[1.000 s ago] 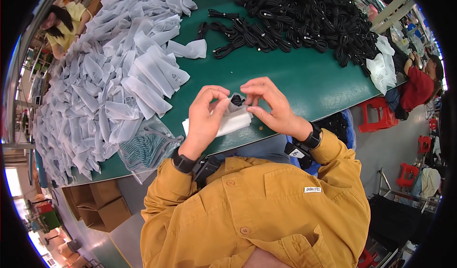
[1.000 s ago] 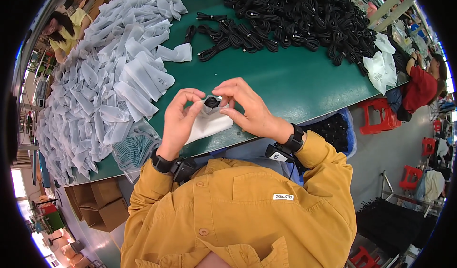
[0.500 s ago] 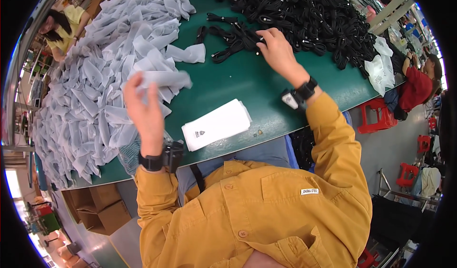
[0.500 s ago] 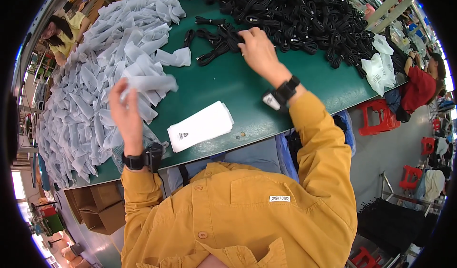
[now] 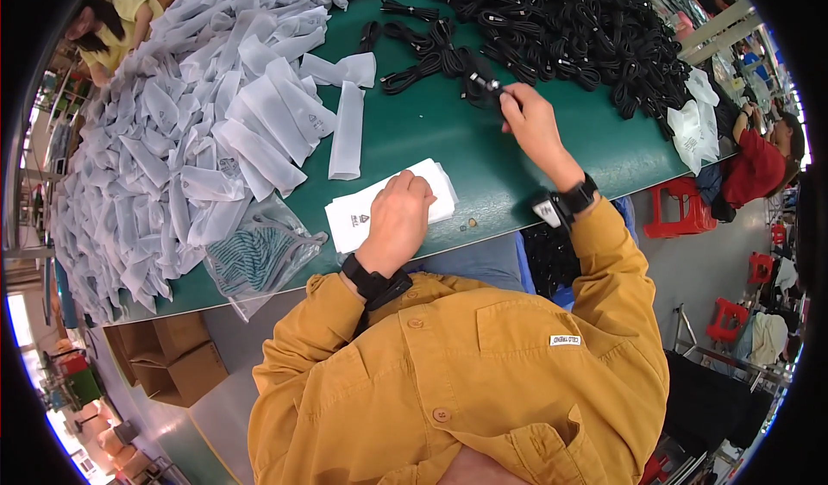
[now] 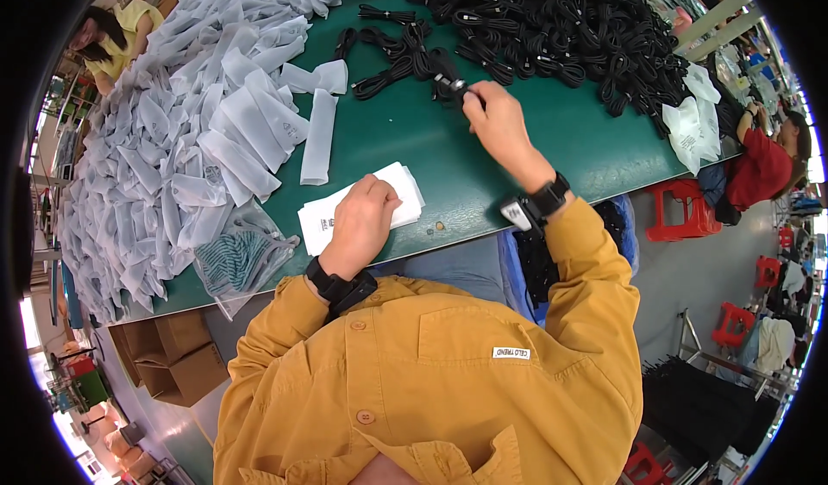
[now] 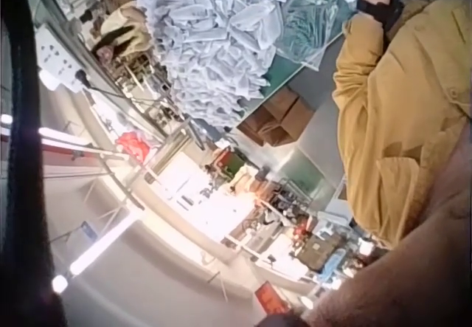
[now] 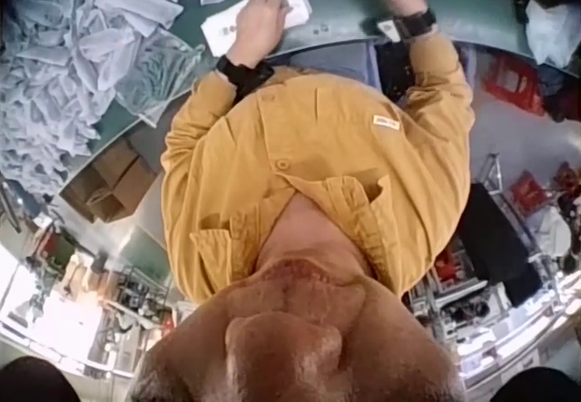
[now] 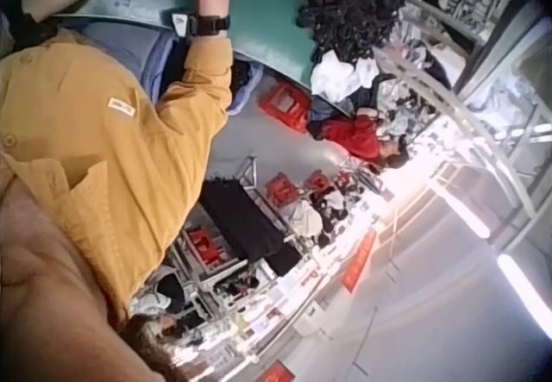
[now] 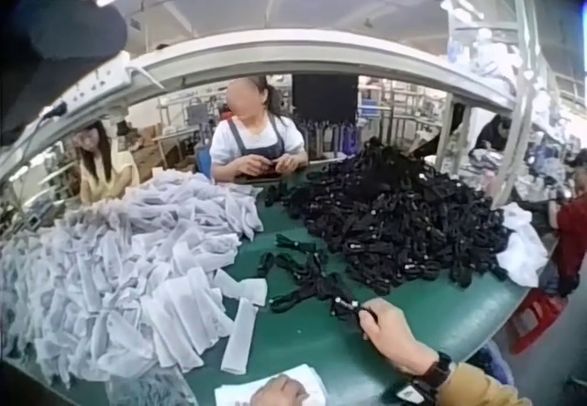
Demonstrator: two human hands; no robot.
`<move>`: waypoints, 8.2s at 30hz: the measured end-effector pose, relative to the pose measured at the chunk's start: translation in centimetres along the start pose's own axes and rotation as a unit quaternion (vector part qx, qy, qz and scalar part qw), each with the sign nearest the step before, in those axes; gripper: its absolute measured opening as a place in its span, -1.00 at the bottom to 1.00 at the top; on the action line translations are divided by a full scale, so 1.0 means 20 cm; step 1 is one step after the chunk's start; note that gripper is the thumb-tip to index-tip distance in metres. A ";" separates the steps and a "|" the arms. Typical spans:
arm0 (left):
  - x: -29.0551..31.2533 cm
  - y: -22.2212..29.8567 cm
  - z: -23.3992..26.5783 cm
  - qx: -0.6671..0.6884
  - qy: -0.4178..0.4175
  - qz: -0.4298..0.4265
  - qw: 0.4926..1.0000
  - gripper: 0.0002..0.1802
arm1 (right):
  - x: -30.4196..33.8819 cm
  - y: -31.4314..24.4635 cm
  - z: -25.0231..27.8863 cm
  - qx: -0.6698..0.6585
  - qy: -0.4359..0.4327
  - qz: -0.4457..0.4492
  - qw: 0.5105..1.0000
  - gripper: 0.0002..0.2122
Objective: The person gathers a pile of plastic bags, picks up a black cable, and slides it into one of the bags. This process is repeated with additional cables and plastic bags, one at a time.
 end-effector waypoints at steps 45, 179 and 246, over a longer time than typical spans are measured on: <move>-0.08 0.02 0.23 0.438 0.031 0.103 0.892 -0.93 | 0.47 -0.54 -0.01 -0.219 -0.118 0.192 0.949 -0.79; 0.01 0.02 0.11 0.143 0.007 0.053 0.988 -0.90 | 0.60 -0.39 -0.12 -0.013 -0.093 0.285 0.954 -0.71; 0.03 -0.13 0.06 0.163 0.028 0.138 0.977 -0.96 | 0.63 -0.17 -0.02 -0.151 -0.163 0.088 0.971 -0.88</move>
Point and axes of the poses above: each hand's wrist, its own x-axis away from the middle knuckle, its own z-axis out of the back of the hand, y = z × x, the point moved 10 cm from there along -x, towards the middle knuckle, and after that the axes turned 6 degrees about x, right-handed, at the moved point
